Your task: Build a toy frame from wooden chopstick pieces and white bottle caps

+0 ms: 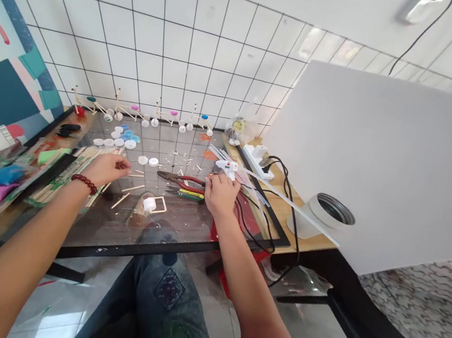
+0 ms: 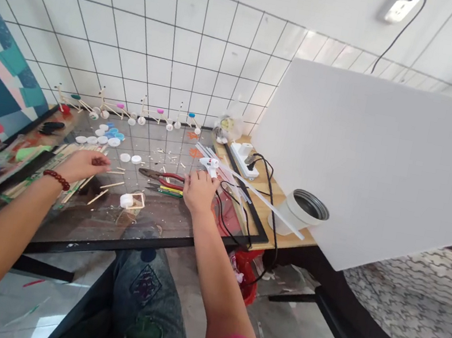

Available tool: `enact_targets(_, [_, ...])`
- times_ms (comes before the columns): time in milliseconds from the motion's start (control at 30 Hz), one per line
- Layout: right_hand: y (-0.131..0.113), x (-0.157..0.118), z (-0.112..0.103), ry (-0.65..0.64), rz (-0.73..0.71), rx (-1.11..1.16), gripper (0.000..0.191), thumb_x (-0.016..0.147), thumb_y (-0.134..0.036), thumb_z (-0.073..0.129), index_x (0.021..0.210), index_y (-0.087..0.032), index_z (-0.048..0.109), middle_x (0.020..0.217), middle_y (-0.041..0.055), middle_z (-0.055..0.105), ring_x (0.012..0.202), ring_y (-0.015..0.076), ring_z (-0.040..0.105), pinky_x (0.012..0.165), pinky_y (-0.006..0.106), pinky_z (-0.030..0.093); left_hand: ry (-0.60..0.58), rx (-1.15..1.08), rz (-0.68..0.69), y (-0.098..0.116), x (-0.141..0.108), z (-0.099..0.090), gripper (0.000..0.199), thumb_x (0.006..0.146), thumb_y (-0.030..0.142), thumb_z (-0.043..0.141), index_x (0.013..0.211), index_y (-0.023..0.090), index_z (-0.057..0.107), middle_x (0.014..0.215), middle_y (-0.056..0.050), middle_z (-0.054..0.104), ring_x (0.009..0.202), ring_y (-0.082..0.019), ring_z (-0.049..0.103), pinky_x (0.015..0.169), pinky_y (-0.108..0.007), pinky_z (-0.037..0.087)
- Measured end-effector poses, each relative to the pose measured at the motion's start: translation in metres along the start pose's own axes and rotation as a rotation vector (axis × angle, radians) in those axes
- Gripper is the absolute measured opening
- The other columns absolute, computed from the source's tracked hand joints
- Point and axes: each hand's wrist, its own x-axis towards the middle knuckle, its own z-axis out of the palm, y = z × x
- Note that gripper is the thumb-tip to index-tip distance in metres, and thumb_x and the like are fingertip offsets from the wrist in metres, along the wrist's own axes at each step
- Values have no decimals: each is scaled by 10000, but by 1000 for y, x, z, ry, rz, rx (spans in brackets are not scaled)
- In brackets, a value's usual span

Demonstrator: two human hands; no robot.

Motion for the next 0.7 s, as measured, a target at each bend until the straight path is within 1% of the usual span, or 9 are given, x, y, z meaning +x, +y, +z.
enact_targets(100, [-1, 0, 1, -13, 1, -4, 297, 1068, -339, 482, 1005, -190, 731, 1053, 125, 740, 1016, 284, 586, 904, 415, 287, -168, -31, 7, 6, -14, -3, 316, 620, 541, 762, 739, 249, 751, 734, -38, 780, 746, -261, 726, 691, -347, 565])
enact_targets(167, [-2, 0, 1, -14, 1, -7, 295, 1064, -341, 489, 999, -187, 732, 1047, 127, 742, 1008, 283, 586, 896, 413, 284, -220, 28, -10, 15, -19, -2, 343, 590, 567, 774, 712, 247, 745, 723, -38, 774, 740, -265, 725, 686, -345, 549])
enact_targets(267, [-2, 0, 2, -11, 2, -11, 300, 1063, -343, 489, 993, -183, 733, 1032, 127, 740, 1001, 283, 586, 887, 411, 276, -309, 118, -4, 25, -20, 4, 323, 593, 564, 758, 670, 251, 735, 700, -43, 758, 725, -270, 712, 651, -342, 510])
enact_targets(333, [-2, 0, 2, -12, -1, -14, 300, 1062, -341, 490, 985, -184, 734, 1018, 121, 737, 996, 280, 586, 883, 408, 271, -355, 145, 28, 27, -18, 8, 302, 613, 553, 731, 629, 252, 709, 681, -45, 747, 709, -269, 698, 635, -343, 489])
enact_targets(367, [-2, 0, 2, -11, -4, -17, 300, 1062, -341, 491, 979, -185, 733, 1012, 118, 736, 992, 277, 585, 880, 406, 269, -354, 147, 47, 26, -17, 9, 295, 631, 546, 713, 615, 252, 691, 673, -44, 742, 702, -266, 691, 634, -343, 483])
enact_targets(433, [-2, 0, 2, -9, -10, -22, 297, 1061, -340, 496, 965, -186, 731, 1000, 111, 736, 986, 271, 582, 874, 400, 265, -279, 131, 64, 19, -15, 8, 272, 674, 512, 670, 603, 250, 656, 670, -40, 735, 699, -258, 679, 646, -340, 481])
enact_targets(567, [-1, -1, 5, 13, -18, -27, 279, 1055, -326, 510, 950, -188, 729, 976, 98, 735, 980, 259, 572, 862, 390, 254, 41, 72, -11, -1, -15, -6, 236, 768, 453, 592, 720, 240, 681, 711, -37, 731, 710, -244, 668, 670, -328, 494])
enact_targets(633, [0, -2, 7, 35, -35, -25, 270, 1051, -319, 518, 947, -185, 728, 967, 95, 735, 971, 253, 567, 857, 387, 247, 177, 72, -61, -7, -17, -13, 243, 806, 424, 582, 822, 226, 721, 789, -51, 759, 753, -246, 684, 715, -328, 514])
enact_targets(700, [0, -2, 9, 54, -51, -22, 258, 1046, -312, 530, 942, -183, 727, 964, 92, 737, 958, 248, 565, 856, 387, 242, 262, 90, -82, -8, -18, -16, 249, 825, 370, 586, 909, 208, 755, 918, -83, 793, 838, -261, 708, 802, -343, 533])
